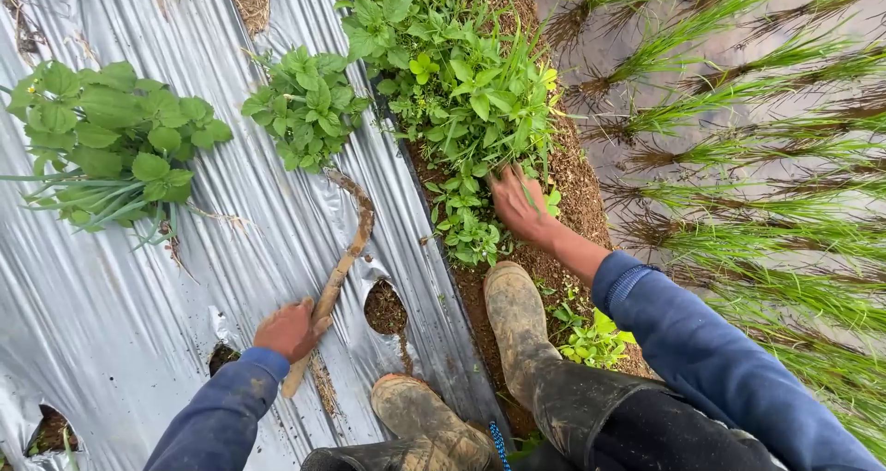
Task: Manual weeding of a crop row and adjacent path using hands and a small sickle to remove unwanted plants.
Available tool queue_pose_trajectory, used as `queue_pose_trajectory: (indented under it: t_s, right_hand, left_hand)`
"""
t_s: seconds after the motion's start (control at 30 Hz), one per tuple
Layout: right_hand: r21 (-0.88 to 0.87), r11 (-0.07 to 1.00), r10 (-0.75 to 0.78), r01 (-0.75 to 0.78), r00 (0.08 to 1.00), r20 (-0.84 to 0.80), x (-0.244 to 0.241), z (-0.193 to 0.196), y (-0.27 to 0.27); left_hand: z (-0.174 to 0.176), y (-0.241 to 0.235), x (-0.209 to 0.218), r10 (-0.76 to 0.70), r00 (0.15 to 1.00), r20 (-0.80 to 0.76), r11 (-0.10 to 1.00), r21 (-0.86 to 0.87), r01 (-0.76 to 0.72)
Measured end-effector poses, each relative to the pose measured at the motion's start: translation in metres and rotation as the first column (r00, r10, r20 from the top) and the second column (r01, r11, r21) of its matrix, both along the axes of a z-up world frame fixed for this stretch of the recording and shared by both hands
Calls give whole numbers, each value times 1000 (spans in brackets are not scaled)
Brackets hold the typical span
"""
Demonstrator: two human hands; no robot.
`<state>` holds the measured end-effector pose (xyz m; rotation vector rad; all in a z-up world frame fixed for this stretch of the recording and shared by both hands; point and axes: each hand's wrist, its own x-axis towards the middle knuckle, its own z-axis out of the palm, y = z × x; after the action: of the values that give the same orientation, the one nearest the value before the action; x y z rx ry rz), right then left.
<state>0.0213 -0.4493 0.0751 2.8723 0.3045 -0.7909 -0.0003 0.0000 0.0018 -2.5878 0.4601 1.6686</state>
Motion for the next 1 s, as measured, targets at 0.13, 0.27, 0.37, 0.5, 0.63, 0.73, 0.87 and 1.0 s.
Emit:
queue_pose_trajectory:
  t_s: [0.13, 0.27, 0.37, 0.5, 0.63, 0.73, 0.87, 1.0]
  right_hand:
    - [-527, 808, 509, -263, 762, 399, -22, -89, -36]
    - [-448, 834, 374, -321, 927, 32, 21, -12, -4]
    - [-522, 748, 425, -411, 900, -99, 35, -54, -10]
    - [-443, 881, 136, -165, 986, -98, 49, -105, -11]
    - [-561, 786, 241, -261, 964, -110, 48, -53, 3]
    - [-611, 754, 210, -239, 970, -120, 39, -64, 2]
    - [-522, 852, -10, -38, 996, -89, 29, -115, -7]
    - [-479, 878, -60, -10, 990, -130, 30, -154, -22]
  left_hand:
    - [8, -2, -2, 12, 1000, 9, 1000, 14, -12]
    - [8, -1, -4, 26, 1000, 16, 999, 23, -26]
    - [1, 5, -10, 24, 1000, 11, 1000, 9, -24]
    - [9, 6, -10, 20, 999, 30, 1000, 12, -20]
    - [11, 12, -11, 43, 999, 29, 999, 9, -44]
    - [6, 14, -17, 40, 999, 22, 999, 17, -41]
    - [2, 14, -19, 27, 999, 36, 999, 37, -28]
    - [-1, 12, -20, 16, 1000, 13, 999, 40, -16]
